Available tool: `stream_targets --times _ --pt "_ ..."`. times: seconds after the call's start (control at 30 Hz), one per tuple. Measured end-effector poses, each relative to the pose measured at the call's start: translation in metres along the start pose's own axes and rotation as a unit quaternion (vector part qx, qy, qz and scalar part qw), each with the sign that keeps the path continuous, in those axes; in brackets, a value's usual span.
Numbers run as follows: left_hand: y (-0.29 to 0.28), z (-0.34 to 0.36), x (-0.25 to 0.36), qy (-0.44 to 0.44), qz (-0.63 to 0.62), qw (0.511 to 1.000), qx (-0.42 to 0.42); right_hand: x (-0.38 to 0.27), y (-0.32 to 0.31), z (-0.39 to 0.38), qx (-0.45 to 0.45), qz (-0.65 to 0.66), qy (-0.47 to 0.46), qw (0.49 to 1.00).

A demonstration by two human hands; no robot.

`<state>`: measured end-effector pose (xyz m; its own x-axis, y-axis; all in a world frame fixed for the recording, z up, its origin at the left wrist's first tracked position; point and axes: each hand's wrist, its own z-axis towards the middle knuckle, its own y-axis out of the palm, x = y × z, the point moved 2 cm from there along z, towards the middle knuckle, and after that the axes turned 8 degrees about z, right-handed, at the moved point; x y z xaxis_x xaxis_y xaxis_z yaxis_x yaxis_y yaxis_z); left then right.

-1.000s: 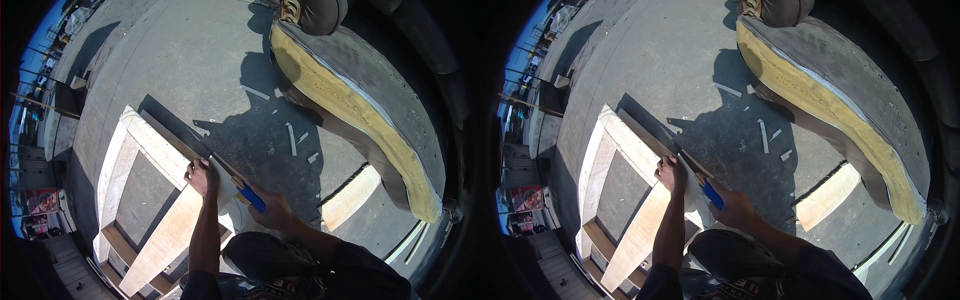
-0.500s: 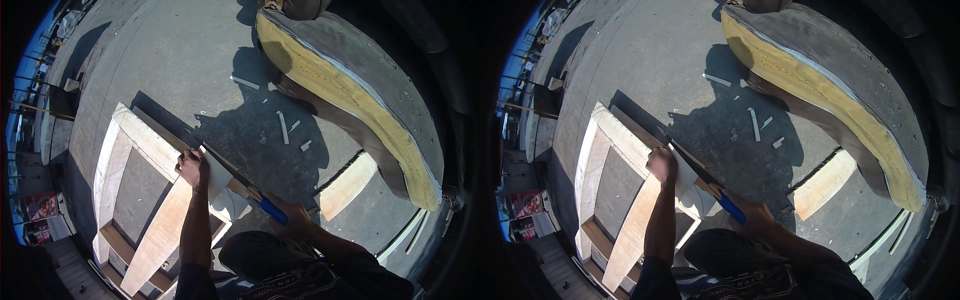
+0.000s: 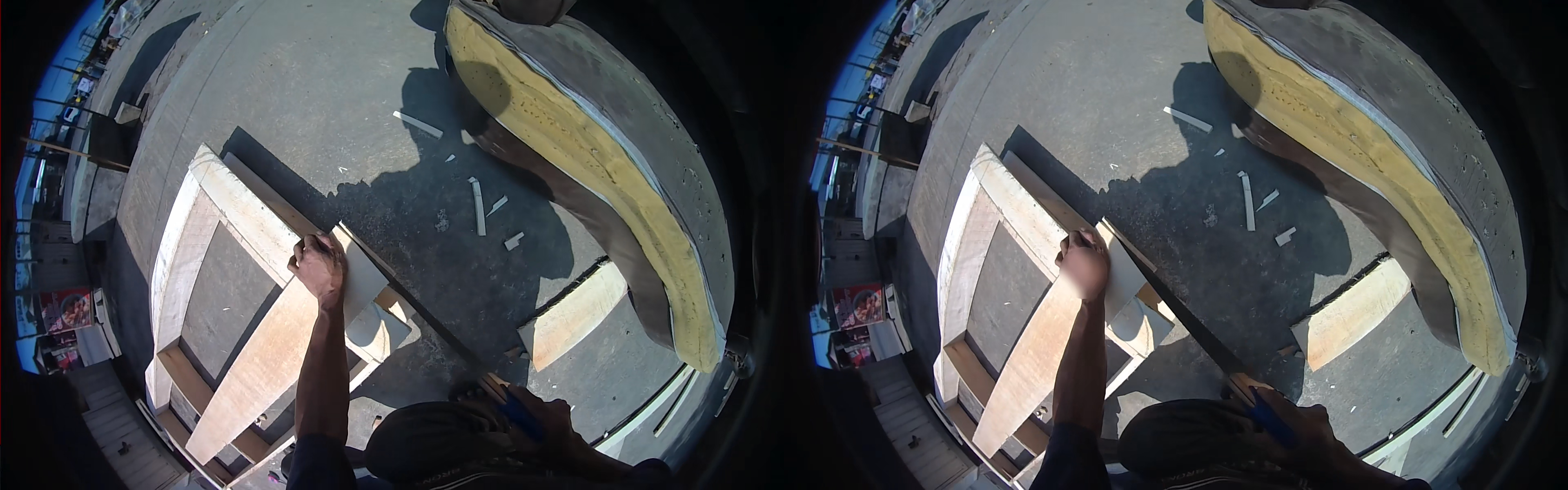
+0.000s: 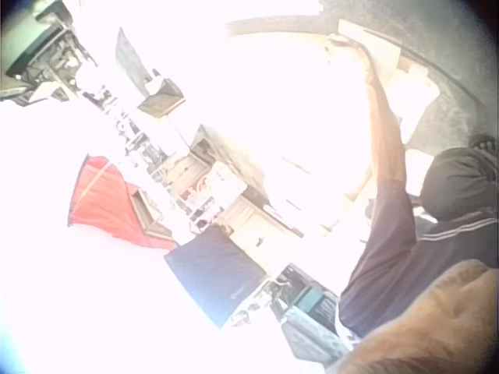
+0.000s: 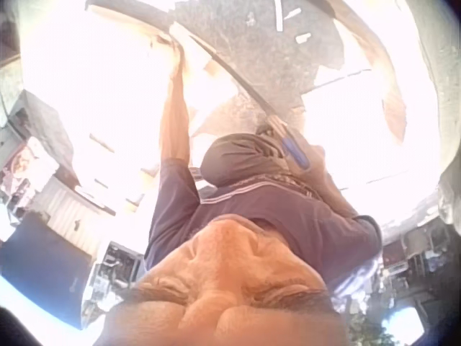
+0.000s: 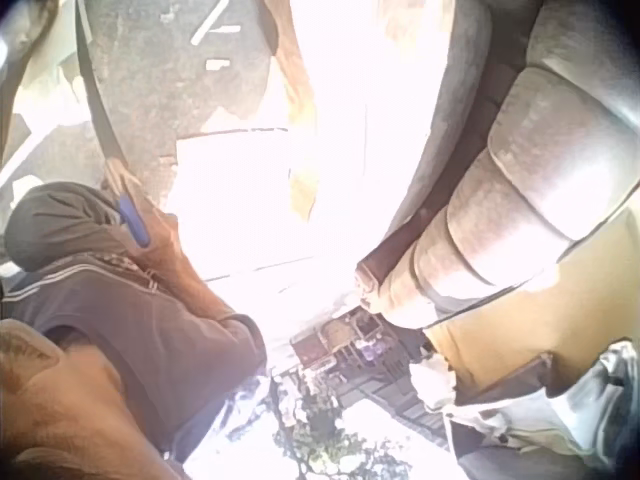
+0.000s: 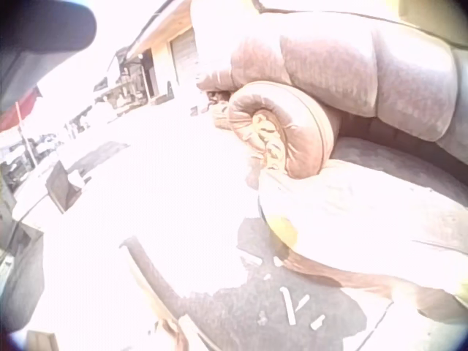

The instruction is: Constructing and reinforcing a wooden frame for furniture using basic tools.

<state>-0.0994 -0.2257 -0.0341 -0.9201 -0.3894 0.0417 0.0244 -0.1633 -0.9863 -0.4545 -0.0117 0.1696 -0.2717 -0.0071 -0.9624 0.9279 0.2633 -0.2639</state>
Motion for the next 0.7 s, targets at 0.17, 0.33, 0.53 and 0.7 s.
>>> stream_targets --times 0.17,0.33,0.53,0.7 --pt "-0.002 -0.006 0.032 -0.036 -0.023 0.999 -0.01 0.062 0.059 0.089 -0.045 -0.019 0.076 0.996" --pt "-0.007 0.002 -0.01 -0.007 0.018 0.999 -0.031 0.044 0.046 0.048 -0.047 -0.005 0.019 0.999" --pt "-0.006 -0.005 0.016 -0.004 -0.007 1.0 -0.007 0.032 0.027 0.031 -0.061 0.026 0.11 0.992" --pt "0.007 0.0 -0.002 -0.008 0.007 1.0 -0.01 0.063 0.054 0.045 -0.031 0.016 0.042 0.999"
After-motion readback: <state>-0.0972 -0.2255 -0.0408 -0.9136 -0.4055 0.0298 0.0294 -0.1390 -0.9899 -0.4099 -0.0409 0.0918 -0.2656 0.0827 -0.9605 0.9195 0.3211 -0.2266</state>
